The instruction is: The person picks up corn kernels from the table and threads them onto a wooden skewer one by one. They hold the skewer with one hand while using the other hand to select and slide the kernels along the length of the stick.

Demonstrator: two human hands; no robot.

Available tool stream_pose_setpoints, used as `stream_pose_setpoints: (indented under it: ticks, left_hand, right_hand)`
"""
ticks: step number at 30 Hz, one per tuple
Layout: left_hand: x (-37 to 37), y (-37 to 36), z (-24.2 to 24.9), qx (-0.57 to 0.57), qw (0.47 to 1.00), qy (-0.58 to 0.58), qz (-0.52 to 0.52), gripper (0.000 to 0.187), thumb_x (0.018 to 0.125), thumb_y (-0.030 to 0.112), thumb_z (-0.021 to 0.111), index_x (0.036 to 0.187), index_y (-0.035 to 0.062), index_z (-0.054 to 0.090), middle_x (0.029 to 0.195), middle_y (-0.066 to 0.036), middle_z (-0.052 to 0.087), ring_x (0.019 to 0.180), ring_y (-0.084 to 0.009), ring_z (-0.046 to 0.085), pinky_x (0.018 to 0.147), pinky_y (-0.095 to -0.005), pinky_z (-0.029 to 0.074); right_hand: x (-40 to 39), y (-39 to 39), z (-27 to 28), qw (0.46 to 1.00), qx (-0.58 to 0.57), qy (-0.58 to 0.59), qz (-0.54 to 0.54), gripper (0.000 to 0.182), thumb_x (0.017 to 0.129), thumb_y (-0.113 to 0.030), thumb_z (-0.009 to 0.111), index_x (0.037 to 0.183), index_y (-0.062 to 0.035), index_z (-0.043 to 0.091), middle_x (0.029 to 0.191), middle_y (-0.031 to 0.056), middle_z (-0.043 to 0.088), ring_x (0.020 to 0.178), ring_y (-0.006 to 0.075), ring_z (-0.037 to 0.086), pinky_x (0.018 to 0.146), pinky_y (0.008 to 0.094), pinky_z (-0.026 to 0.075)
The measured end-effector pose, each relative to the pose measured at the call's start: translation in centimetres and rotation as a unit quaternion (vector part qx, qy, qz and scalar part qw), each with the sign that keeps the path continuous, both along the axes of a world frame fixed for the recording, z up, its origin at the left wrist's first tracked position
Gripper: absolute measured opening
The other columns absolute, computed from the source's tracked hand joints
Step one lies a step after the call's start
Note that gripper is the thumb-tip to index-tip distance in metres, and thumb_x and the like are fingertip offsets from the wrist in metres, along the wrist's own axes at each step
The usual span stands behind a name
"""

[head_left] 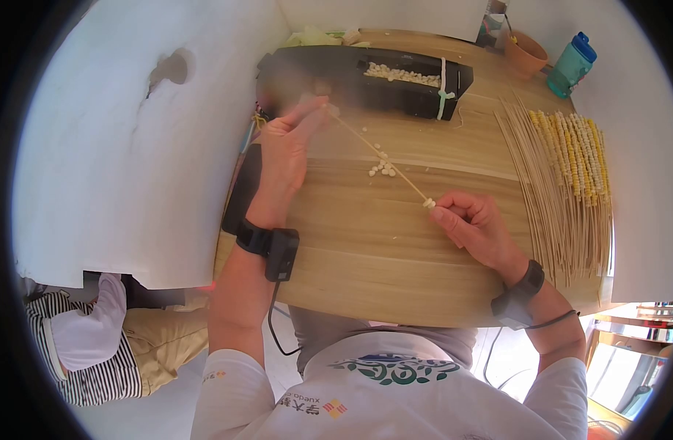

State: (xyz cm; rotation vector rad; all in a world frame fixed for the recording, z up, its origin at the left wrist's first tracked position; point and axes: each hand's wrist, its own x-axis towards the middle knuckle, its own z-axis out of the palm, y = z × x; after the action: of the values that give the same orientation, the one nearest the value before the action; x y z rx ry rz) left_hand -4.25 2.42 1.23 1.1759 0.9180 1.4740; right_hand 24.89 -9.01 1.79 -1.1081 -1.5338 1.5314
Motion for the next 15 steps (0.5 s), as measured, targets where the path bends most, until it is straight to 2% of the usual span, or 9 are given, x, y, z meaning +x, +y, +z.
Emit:
stream_pose_setpoints:
  ticks: [7, 15]
  left_hand:
    - [0.76, -0.50, 0.32, -0.015, 0.999, -0.042, 0.011, 0.025, 0.090, 0.004, 0.065, 0.114, -0.0026, 0.066, 0.100, -0.008, 0.068, 0.083, -0.0125, 0.063, 0.079, -0.0253, 0.051]
    - [0.80, -0.37, -0.30, 0.020, 0.999, -0.005, 0.025, 0.024, 0.090, 0.004, 0.065, 0.114, -0.0020, 0.066, 0.100, -0.008, 0.069, 0.085, -0.0120, 0.064, 0.080, -0.0247, 0.051]
  right_hand:
    - [-0.20, -0.06, 0.23, 1.000, 0.016, -0.015, -0.004, 0.019, 0.098, -0.019, 0.058, 0.089, -0.0022, 0.060, 0.057, -0.0095, 0.042, 0.050, -0.0005, 0.032, 0.044, 0.0203, 0.024]
    - [-0.24, -0.11, 0.19, 1.000, 0.020, -0.017, -0.003, 0.018, 0.098, -0.017, 0.058, 0.089, -0.0019, 0.059, 0.056, -0.0093, 0.041, 0.050, -0.0003, 0.032, 0.044, 0.0205, 0.024]
